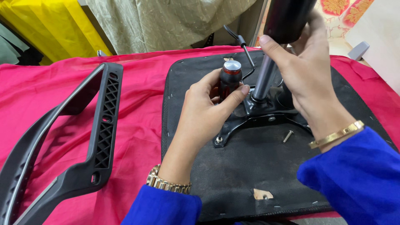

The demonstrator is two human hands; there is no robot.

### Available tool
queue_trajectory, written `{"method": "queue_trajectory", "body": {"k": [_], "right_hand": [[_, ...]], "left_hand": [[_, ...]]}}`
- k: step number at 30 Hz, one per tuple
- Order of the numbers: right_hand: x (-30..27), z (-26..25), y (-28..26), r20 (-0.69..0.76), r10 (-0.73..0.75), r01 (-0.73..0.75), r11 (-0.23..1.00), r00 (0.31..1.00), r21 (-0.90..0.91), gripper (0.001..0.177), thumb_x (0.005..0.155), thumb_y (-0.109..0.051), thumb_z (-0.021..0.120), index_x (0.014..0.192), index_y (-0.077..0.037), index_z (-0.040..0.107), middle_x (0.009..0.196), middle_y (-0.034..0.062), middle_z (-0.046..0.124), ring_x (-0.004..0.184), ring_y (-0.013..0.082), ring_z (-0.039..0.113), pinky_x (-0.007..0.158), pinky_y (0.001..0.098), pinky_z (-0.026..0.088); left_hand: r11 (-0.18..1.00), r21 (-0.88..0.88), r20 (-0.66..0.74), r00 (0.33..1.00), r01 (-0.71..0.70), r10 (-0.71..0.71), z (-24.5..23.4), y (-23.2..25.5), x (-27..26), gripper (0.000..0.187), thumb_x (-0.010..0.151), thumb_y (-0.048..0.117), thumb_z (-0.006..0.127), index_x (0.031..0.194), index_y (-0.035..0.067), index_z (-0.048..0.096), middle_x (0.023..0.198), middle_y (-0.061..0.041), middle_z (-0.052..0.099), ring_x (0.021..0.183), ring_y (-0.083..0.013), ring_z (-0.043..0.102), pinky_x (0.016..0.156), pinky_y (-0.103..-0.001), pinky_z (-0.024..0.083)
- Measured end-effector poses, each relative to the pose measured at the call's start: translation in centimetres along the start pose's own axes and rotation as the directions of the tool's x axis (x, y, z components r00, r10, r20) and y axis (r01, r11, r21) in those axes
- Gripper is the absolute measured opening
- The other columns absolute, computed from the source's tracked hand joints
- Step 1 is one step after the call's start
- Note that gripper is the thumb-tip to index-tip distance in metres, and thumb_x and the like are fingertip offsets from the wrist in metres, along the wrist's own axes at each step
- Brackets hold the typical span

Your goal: The person uses a screwdriver to unscrew bolts from the metal mechanism plate mounted under an office chair seat, removing screws one at a time and setting them on the seat. The person works around the plate, loosening multiple fasteners by hand and with the screwdriver.

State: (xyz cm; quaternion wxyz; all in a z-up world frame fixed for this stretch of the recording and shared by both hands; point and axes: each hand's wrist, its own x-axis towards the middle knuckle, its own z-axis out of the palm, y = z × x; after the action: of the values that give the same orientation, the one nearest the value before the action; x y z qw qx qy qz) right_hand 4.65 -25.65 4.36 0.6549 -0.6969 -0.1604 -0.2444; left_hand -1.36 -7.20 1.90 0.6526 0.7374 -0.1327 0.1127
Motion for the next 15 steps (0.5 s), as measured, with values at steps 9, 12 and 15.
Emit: {"method": "queue_trajectory", "body": {"k": [9,12,15], "right_hand": [[0.2,1.3,0.8,-0.099,0.014,0.0,0.99,0.995,0.142,0.03,0.093,-0.001,0.079,0.118,-0.002,0.062,0.105,0.0035,0.068,0.092,0.01,0.068,0.081,0.0248,0.057],[0.3,1.8,0.6,-0.132,0.0,0.018,0.991,0.991,0.133,0.031,0.092,0.0,0.081,0.117,0.0,0.063,0.103,0.0056,0.07,0.088,0.0122,0.07,0.077,0.0266,0.058],[0.1,2.1,0.4,-0.204,0.0,0.014,0.998,0.979,0.067,0.029,0.086,-0.002,0.08,0.109,-0.002,0.063,0.096,0.0036,0.071,0.084,0.0096,0.071,0.076,0.0231,0.059]], "left_hand": [[0.999,-0.01,-0.001,1.0,-0.031,0.031,-1.0,-0.2,-0.3,0.033,0.088,0.025,0.078,0.112,0.003,0.072,0.092,-0.002,0.077,0.086,-0.007,0.071,0.082,-0.028,0.061],[1.0,-0.022,0.008,1.0,0.014,-0.014,-1.4,-0.4,-0.2,0.032,0.088,0.025,0.079,0.111,0.004,0.073,0.091,-0.003,0.076,0.084,-0.0079,0.07,0.079,-0.029,0.06],[0.999,-0.014,0.018,0.999,-0.041,0.041,-1.8,-0.5,-0.1,0.029,0.089,0.025,0.078,0.109,0.004,0.072,0.094,-0.001,0.078,0.088,-0.0071,0.072,0.084,-0.028,0.061]]}}
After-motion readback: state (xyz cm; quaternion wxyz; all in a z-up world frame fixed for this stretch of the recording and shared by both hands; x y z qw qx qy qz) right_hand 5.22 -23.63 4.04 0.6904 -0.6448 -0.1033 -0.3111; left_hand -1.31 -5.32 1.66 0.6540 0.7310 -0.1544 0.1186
